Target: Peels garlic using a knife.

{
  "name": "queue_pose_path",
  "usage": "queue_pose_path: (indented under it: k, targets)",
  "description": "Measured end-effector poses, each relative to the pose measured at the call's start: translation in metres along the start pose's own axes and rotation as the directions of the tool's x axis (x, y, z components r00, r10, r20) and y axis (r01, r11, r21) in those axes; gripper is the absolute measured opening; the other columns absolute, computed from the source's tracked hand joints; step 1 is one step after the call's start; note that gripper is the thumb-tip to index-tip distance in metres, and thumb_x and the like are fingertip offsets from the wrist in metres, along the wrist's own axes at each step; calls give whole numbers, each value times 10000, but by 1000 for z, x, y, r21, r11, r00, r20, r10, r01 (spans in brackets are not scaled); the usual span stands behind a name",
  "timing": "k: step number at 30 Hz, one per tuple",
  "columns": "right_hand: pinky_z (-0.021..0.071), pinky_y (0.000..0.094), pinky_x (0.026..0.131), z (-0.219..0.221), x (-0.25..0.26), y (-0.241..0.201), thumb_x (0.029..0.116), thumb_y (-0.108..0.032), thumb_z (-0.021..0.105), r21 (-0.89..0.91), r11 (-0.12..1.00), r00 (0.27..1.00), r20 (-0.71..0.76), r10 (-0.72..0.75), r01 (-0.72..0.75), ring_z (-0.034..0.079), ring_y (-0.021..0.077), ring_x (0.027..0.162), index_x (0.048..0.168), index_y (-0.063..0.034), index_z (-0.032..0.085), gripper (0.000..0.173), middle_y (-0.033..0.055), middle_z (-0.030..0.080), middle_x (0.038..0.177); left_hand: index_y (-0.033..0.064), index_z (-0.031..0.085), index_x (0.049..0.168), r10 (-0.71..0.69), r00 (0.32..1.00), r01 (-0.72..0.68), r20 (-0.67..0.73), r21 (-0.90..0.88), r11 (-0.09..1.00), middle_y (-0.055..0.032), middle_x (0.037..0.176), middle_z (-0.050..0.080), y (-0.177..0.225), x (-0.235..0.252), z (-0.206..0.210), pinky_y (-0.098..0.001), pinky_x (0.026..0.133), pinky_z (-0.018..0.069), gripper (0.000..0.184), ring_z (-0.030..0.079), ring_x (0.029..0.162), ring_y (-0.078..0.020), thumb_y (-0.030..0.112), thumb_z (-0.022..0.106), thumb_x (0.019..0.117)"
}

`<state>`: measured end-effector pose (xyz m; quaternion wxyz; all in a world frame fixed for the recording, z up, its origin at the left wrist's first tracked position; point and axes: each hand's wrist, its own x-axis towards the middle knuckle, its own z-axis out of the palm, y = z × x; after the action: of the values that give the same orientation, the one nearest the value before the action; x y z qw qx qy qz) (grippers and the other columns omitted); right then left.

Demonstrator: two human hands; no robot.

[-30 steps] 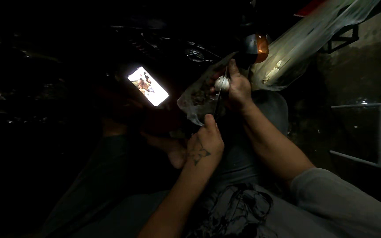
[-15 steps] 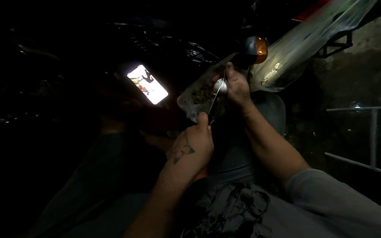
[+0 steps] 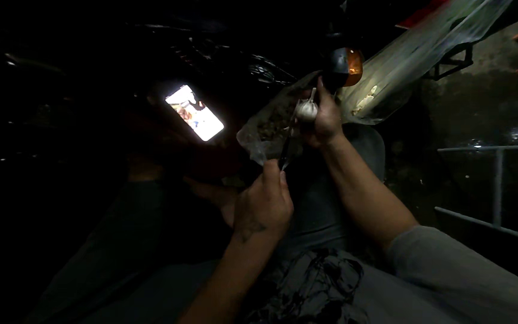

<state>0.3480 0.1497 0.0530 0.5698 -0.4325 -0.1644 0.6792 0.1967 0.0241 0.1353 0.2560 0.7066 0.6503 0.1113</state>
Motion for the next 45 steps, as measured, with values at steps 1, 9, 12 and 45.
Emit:
queue_pose_path:
  k: [1, 9, 12, 45]
  targets:
    - [562, 322, 537, 0, 1, 1, 1100, -549, 175, -9, 1000, 1000, 0, -3, 3, 630, 175, 617, 954, -98, 576, 621, 65, 642, 772, -90, 542, 1328, -34, 997, 32, 66, 26, 999, -279, 867, 679, 3, 3, -1, -585, 678, 558, 363, 695, 749, -448, 164, 444, 1087]
    - [569, 333, 545, 0, 0, 5, 1104, -534, 171, -57, 998, 996, -89, -28, 23, 639, 183, 634, 989, -92, 573, 608, 69, 644, 797, -15, 562, 1305, -49, 984, 39, 173, 62, 997, -264, 872, 683, 4, 13, 15, -596, 670, 552, 319, 703, 778, -460, 205, 439, 1109]
    - [572, 345, 545, 0, 1, 6, 1105, -530, 178, -57, 998, 994, -98, -36, 31, 643, 196, 636, 991, -76, 576, 615, 84, 650, 805, -24, 551, 1307, -59, 975, 43, 213, 82, 996, -264, 892, 679, 2, 14, 14, -581, 686, 561, 322, 706, 790, -454, 202, 430, 1112]
    - [611, 393, 679, 1, -7, 5, 1018, -719, 103, -13, 991, 975, 178, 135, -135, 706, 233, 778, 998, -74, 617, 826, 109, 701, 873, 87, 473, 1352, -85, 931, 118, 356, -72, 990, -145, 774, 633, -20, 26, 11, -533, 669, 564, 328, 673, 719, -331, 304, 447, 1108]
